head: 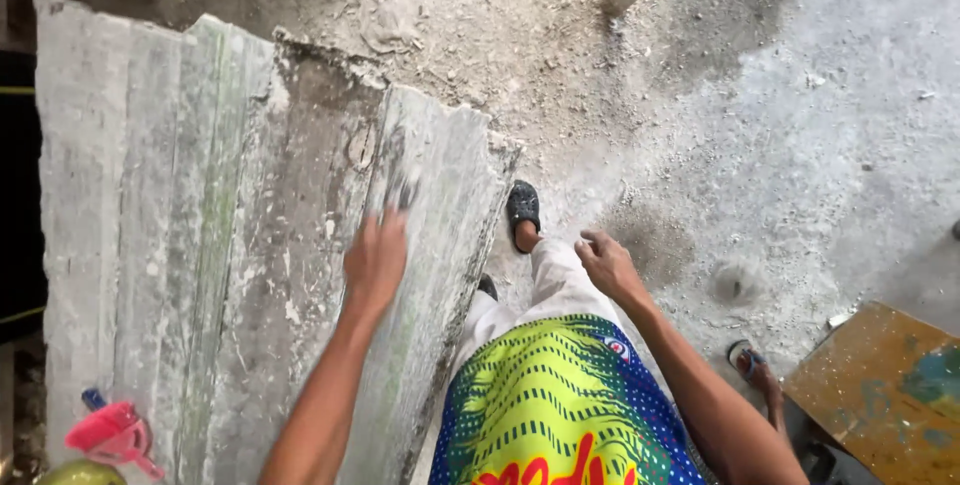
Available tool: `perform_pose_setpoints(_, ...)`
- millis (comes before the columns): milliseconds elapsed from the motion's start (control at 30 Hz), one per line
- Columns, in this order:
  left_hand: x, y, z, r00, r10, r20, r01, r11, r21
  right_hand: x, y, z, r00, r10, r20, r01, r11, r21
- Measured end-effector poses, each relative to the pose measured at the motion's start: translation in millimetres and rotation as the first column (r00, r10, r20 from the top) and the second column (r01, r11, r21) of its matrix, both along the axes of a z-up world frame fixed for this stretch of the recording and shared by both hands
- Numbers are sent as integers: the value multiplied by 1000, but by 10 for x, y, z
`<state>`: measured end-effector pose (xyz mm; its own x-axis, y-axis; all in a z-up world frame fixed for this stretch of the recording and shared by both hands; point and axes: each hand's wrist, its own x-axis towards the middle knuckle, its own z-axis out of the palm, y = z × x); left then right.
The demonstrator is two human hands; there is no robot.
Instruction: Scraping and cleaning a mold followed by mixing fiberglass strands into a liquid inside a large metal drum.
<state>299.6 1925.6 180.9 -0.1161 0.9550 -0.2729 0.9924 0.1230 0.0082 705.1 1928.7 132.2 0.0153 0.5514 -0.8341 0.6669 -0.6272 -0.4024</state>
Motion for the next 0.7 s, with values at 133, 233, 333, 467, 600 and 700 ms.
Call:
perform_pose_setpoints(133,212,1246,54,995,-49,82,39,993,112,-415,318,460,992,79,-99,-74,996,54)
perform_pose_setpoints(233,199,944,254,998,6,65,-11,997,79,-548,530,722,984,105,-146,-94,993,77)
perform_pose_setpoints(333,162,4,301,987,132,97,-126,990,-57,-394,556,694,982,-6,-188,16,999,51)
perform_pose_setpoints(467,177,171,390,972,196,128,-184,978,-99,-224,481,369,995,41,-91,-38,999,32)
perform_pose_setpoints(600,226,1433,206,988,87,128,-94,994,47,-516,617,487,981,143,-134,-133,988,75)
perform_pose_setpoints(700,336,1841,-199,963,123,240,-119,992,-31,-749,810,863,969,160,-187,-137,982,132)
